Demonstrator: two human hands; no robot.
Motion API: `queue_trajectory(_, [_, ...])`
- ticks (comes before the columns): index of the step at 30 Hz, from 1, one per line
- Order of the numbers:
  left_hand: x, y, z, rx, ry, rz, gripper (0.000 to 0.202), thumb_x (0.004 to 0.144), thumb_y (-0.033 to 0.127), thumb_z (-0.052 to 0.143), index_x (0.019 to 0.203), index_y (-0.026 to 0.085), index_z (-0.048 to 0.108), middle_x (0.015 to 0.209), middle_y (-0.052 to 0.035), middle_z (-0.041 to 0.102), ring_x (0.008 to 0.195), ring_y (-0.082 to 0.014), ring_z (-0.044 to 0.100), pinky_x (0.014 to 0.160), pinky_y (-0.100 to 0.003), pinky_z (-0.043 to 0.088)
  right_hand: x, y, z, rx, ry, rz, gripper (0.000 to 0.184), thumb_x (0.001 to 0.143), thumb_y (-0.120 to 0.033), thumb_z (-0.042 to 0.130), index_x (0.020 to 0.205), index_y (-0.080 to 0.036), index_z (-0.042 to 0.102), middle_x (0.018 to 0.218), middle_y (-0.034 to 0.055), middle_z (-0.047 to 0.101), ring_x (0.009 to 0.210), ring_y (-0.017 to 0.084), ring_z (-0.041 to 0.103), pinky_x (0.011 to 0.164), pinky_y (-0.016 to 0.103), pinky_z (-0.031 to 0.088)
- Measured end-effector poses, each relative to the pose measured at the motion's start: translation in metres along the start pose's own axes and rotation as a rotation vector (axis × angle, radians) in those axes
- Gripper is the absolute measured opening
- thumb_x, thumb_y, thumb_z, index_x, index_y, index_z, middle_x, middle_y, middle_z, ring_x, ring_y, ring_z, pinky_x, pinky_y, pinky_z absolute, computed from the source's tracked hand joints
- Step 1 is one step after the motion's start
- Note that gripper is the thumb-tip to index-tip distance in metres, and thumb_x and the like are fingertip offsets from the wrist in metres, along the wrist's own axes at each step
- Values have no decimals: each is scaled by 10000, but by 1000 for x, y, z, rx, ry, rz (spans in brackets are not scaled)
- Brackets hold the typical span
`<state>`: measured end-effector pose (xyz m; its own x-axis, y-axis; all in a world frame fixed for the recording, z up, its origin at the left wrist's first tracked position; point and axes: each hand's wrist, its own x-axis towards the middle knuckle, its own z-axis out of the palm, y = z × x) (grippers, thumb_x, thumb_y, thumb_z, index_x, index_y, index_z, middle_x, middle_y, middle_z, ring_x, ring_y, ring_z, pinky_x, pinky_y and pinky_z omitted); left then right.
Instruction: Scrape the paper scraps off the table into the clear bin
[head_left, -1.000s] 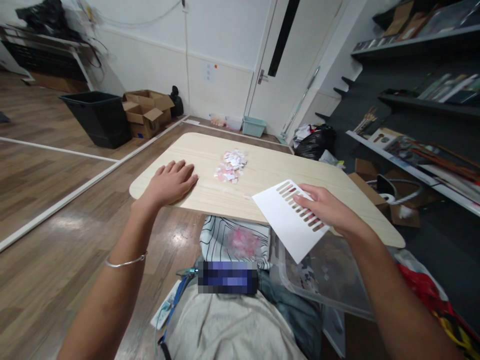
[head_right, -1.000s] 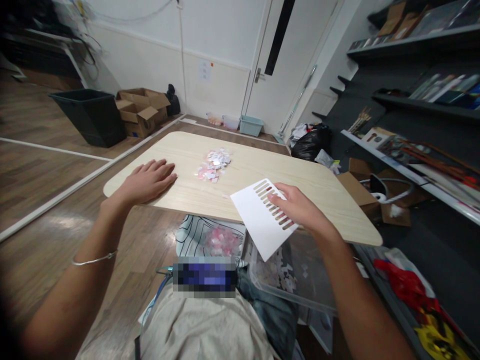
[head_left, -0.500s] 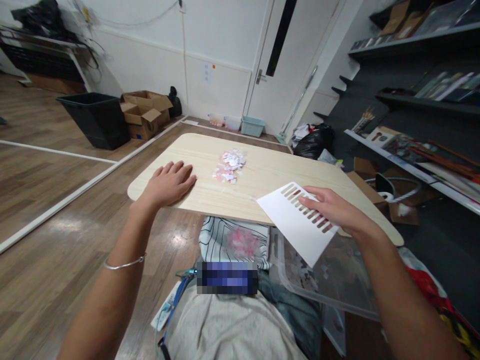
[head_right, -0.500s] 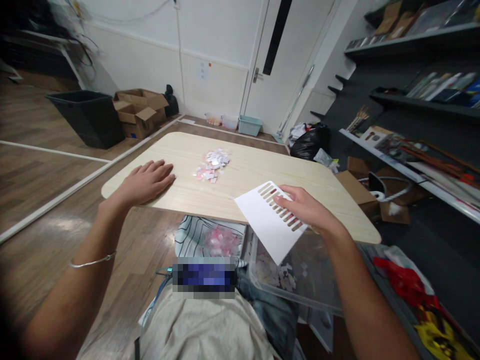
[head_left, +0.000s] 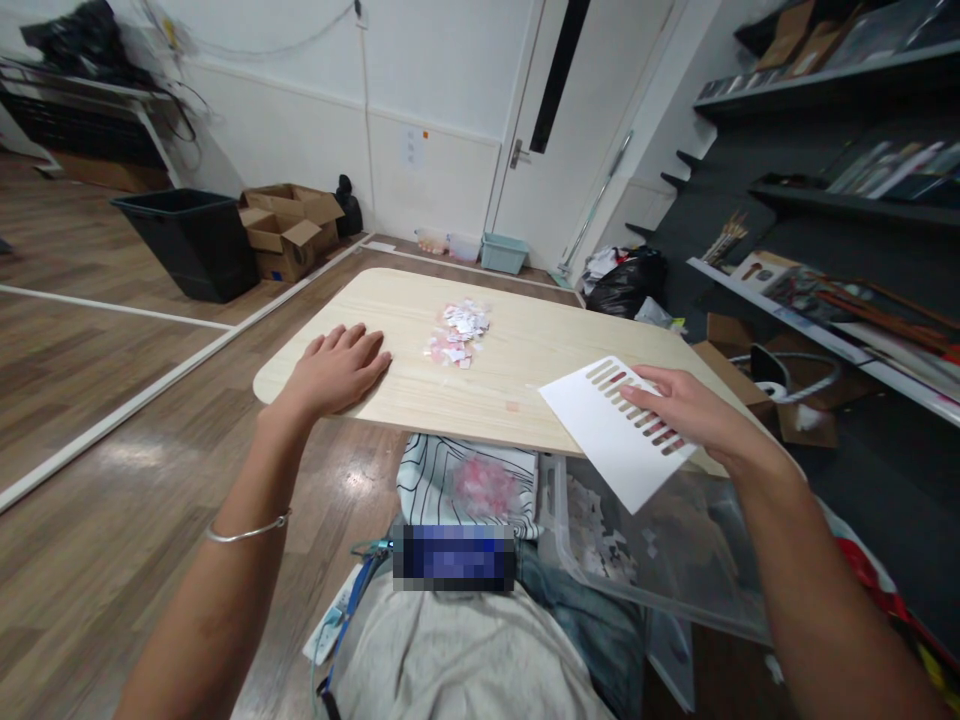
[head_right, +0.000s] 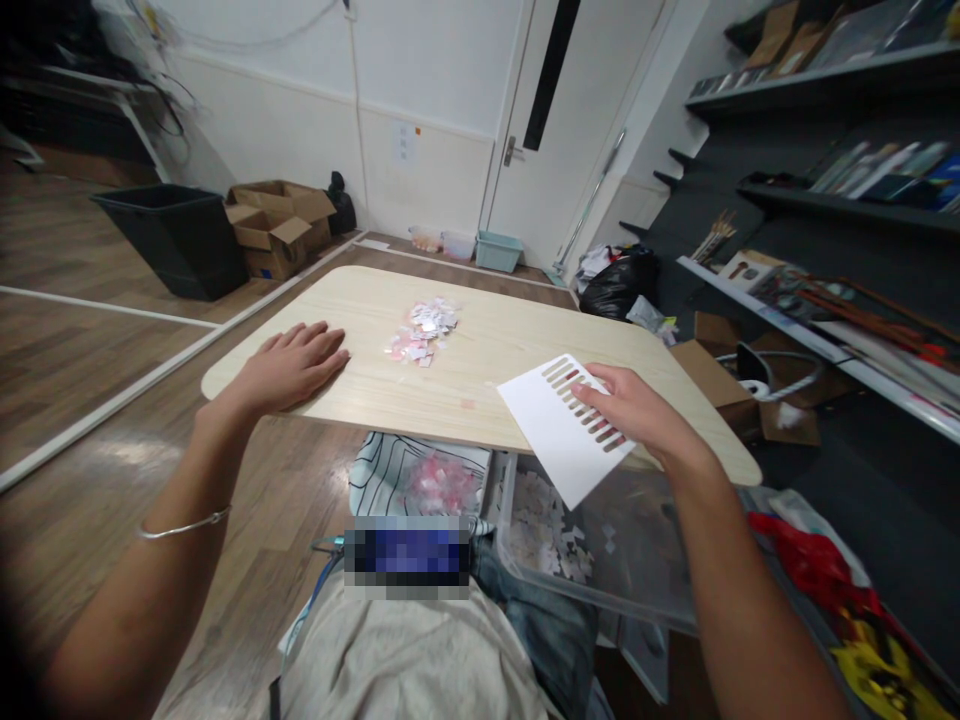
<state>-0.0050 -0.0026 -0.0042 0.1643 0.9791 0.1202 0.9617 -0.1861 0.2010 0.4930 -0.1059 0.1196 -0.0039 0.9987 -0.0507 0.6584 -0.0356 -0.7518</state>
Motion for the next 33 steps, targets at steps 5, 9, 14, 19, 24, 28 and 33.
queue_trajectory(5, [1,-1,2,0,15,-2,777,1288,625,346,1884,269,696,2042,-166,567,1917,-450,473,1538,-636,400,3,-13,10,60,-9,28,467,934,-557,1009,1241,-214,929,938,72,907,670,225,765,576,305,626])
queue_trajectory(9, [1,-3,5,-1,45,4,750,1287,600,360,1857,273,721,2033,-171,581,1902,-462,490,1526,-656,411,22,-29,25,7,-49,-53,410,966,-553,969,1218,-231,939,952,73,919,714,250,791,608,318,648])
queue_trajectory(14, [1,-6,6,-21,46,12,727,1285,624,394,1854,311,720,1996,-157,626,1888,-452,507,1522,-661,413,20,-64,26,-250,158,-418,373,1109,-561,851,1275,-241,951,1162,105,960,1103,351,899,938,403,737])
queue_trajectory(19, [1,-3,4,0,32,-4,770,1293,656,329,1858,298,711,2036,-150,575,1913,-448,473,1540,-632,395,-9,-86,26,-491,90,-684,277,1210,-365,745,1287,-298,1003,1275,83,998,1283,347,943,1177,427,734])
queue_trajectory(24, [1,-1,2,6,8,-6,807,1288,636,302,1884,248,683,2055,-173,546,1925,-459,455,1547,-633,382,-14,-66,43,-621,-29,-817,567,1124,-41,636,1480,-288,1002,1519,72,974,1388,298,960,1256,412,733])
queue_trajectory(28, [2,-4,2,-11,16,14,768,1290,634,334,1860,278,706,2035,-166,576,1907,-455,480,1534,-654,395,-16,-50,58,-714,-40,-820,611,1032,45,705,1449,-277,1014,1488,89,971,1350,325,977,1184,410,772])
queue_trajectory(33, [2,-4,1,-2,9,9,785,1292,666,333,1866,274,697,2044,-172,561,1923,-443,460,1536,-633,398,-33,-41,66,-770,-20,-800,608,1025,83,725,1407,-285,1022,1407,93,992,1292,318,992,1144,396,784])
